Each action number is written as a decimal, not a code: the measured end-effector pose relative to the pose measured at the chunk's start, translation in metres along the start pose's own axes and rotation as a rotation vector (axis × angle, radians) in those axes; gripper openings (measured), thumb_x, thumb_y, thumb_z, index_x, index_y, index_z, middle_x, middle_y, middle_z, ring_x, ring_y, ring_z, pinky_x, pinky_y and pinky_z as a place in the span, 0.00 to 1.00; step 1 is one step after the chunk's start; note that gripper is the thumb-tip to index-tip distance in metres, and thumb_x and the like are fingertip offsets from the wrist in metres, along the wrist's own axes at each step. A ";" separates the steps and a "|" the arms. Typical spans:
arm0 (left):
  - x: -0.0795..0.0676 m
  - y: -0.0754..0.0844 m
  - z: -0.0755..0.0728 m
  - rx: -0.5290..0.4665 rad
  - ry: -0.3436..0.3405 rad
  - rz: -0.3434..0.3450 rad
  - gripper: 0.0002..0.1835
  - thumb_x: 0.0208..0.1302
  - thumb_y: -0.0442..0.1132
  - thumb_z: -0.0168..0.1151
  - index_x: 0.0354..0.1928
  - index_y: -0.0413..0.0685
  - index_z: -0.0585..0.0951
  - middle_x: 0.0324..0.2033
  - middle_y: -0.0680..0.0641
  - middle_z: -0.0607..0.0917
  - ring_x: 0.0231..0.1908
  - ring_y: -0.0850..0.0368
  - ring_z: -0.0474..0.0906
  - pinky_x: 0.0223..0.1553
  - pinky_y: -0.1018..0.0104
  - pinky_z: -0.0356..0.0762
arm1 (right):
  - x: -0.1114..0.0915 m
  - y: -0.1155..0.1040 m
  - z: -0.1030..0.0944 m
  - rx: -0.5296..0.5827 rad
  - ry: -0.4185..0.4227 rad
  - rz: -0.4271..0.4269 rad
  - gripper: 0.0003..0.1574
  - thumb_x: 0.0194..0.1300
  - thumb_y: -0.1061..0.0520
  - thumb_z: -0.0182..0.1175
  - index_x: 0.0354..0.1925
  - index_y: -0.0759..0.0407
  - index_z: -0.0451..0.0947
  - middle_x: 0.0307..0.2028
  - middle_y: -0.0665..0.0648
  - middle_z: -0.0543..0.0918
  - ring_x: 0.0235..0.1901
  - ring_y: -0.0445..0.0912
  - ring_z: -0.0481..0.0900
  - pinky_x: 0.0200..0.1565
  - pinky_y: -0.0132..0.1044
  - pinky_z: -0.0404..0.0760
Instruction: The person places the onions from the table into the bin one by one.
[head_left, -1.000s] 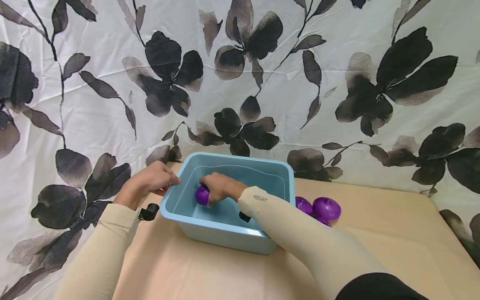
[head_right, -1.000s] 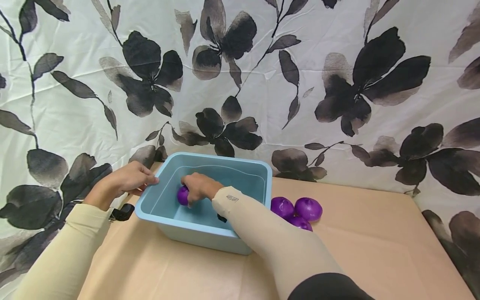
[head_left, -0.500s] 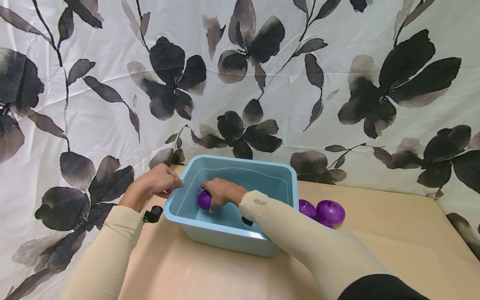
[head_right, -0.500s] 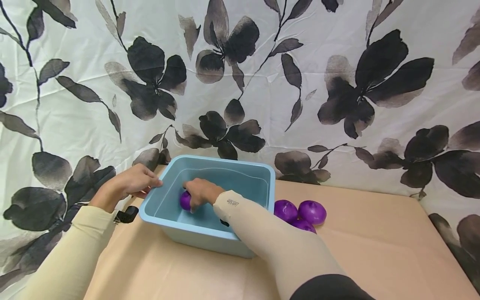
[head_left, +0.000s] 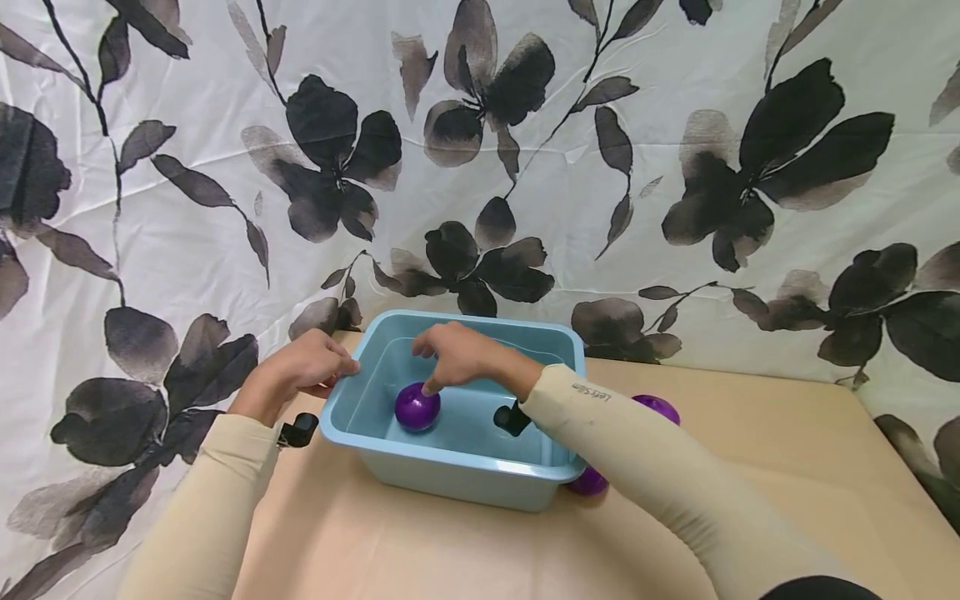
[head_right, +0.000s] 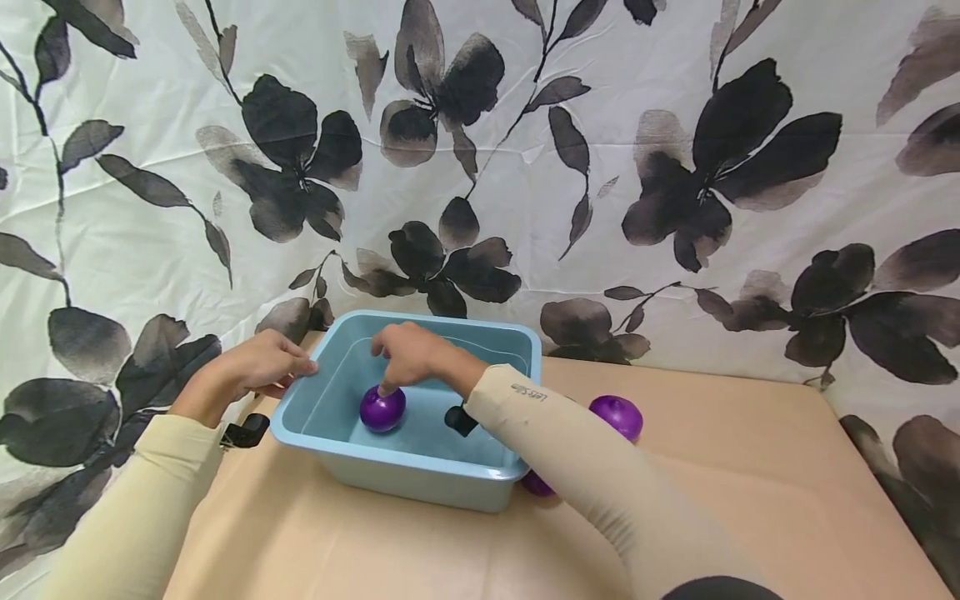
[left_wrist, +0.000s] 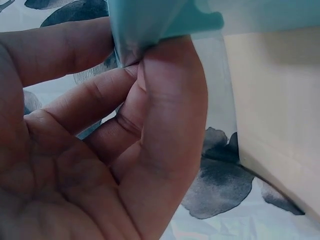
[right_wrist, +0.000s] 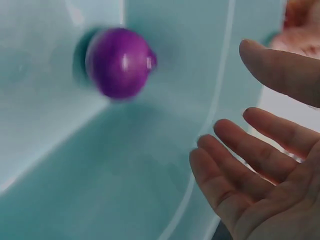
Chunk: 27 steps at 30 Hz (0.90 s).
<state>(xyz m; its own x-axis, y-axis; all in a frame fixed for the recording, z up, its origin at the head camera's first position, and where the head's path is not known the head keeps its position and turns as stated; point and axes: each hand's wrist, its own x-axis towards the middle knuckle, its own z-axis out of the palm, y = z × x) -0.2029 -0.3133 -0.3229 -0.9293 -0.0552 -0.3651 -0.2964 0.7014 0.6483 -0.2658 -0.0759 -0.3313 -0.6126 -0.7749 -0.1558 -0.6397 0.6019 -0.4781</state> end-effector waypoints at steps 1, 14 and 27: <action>0.000 0.001 0.001 0.006 -0.003 0.003 0.10 0.64 0.38 0.61 0.35 0.37 0.85 0.24 0.51 0.76 0.28 0.60 0.76 0.33 0.65 0.85 | -0.008 0.004 -0.005 0.013 0.018 -0.001 0.37 0.54 0.53 0.74 0.62 0.56 0.76 0.59 0.59 0.82 0.59 0.52 0.79 0.60 0.46 0.79; 0.000 0.001 -0.001 0.027 -0.031 0.027 0.12 0.65 0.38 0.61 0.40 0.35 0.85 0.25 0.50 0.77 0.28 0.59 0.75 0.32 0.65 0.85 | -0.128 0.058 -0.050 0.165 0.190 0.040 0.35 0.52 0.55 0.75 0.58 0.58 0.78 0.55 0.58 0.84 0.55 0.52 0.82 0.56 0.46 0.83; 0.001 -0.002 0.002 0.021 -0.041 0.033 0.14 0.66 0.39 0.60 0.43 0.34 0.85 0.28 0.50 0.80 0.29 0.59 0.77 0.33 0.64 0.85 | -0.224 0.116 -0.017 0.177 0.358 0.171 0.33 0.54 0.53 0.74 0.57 0.59 0.78 0.55 0.63 0.83 0.52 0.58 0.83 0.50 0.48 0.85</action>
<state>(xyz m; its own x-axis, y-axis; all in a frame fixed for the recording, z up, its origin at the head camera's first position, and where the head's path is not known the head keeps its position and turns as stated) -0.2028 -0.3136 -0.3257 -0.9287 -0.0031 -0.3709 -0.2607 0.7169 0.6467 -0.2103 0.1706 -0.3372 -0.8451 -0.5323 0.0489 -0.4445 0.6489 -0.6175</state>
